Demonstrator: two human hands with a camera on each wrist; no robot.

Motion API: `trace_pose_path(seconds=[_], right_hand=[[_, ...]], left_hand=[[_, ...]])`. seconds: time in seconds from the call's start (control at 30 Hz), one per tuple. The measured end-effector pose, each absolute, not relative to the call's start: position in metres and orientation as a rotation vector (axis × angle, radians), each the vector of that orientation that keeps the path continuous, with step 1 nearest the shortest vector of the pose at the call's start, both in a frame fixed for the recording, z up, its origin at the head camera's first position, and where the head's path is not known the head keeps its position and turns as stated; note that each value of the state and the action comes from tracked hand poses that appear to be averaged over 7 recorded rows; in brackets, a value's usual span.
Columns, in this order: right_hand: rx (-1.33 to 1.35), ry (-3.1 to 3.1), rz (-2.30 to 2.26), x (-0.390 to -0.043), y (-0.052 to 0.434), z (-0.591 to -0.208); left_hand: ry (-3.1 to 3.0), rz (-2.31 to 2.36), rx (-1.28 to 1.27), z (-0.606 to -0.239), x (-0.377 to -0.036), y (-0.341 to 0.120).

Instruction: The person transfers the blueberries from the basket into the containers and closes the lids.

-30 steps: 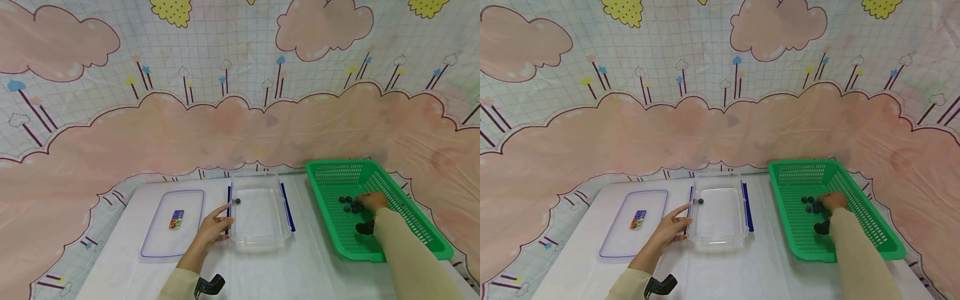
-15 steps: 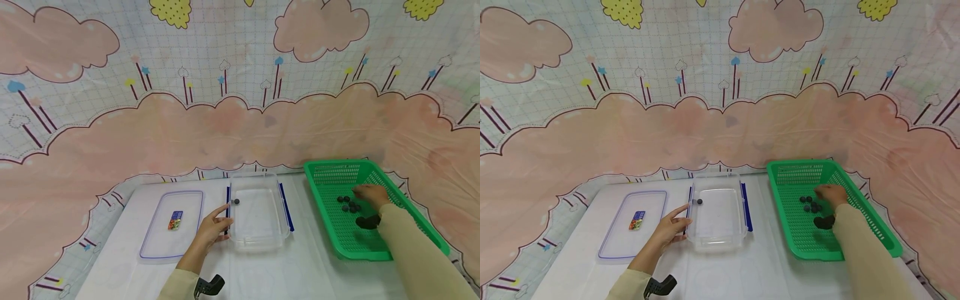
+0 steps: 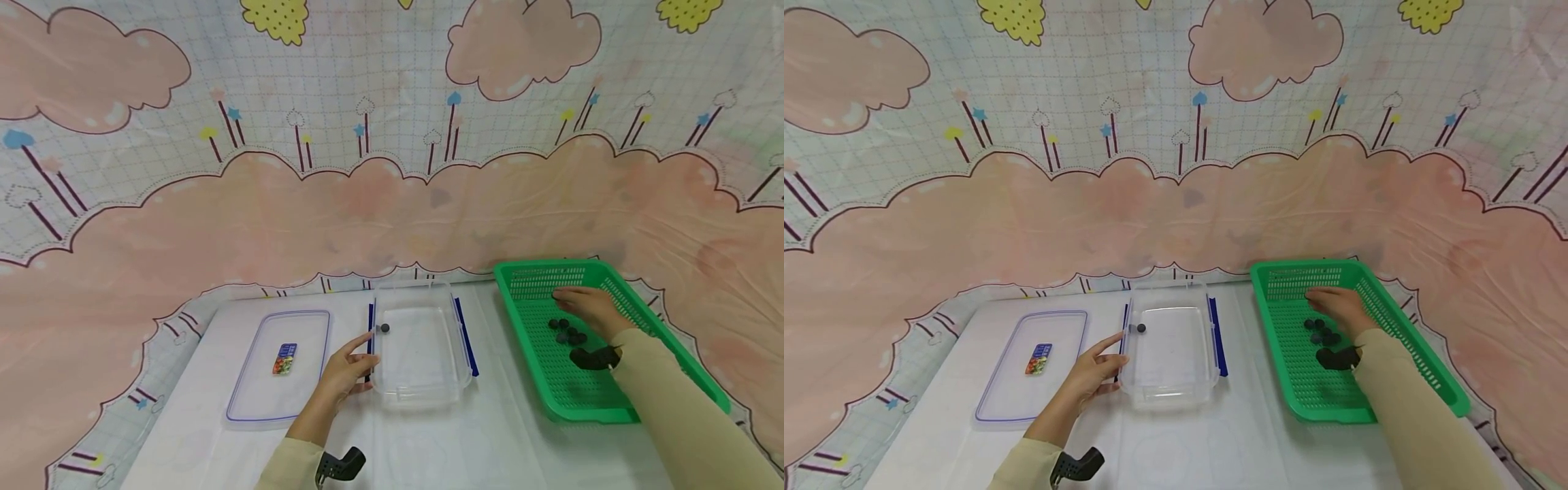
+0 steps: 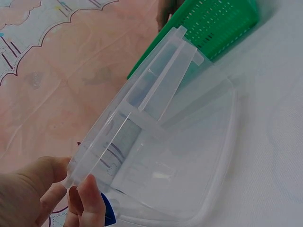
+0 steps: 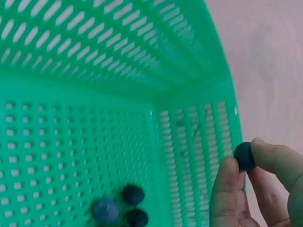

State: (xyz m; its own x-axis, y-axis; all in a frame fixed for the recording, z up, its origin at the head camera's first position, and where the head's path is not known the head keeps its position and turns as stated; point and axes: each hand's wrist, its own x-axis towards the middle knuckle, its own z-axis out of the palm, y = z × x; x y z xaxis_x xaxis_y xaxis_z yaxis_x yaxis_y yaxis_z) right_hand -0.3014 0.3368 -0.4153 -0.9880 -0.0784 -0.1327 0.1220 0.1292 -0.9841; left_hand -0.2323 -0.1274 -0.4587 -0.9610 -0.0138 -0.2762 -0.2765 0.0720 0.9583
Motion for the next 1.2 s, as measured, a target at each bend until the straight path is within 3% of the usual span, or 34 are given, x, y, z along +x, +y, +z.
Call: trace_pose_path(seconds=[0.53, 1.2], right_hand=[[-0.083, 2.335, -1.805, -0.303, 0.277, -0.396], [-0.079, 2.302, -1.864, -0.322, 0.218, -0.41]], left_hand=[[2.142, 2.015, -0.28, -0.459, -0.233, -0.128], [2.148, 2.004, -0.307, -0.462, -0.235, -0.128]])
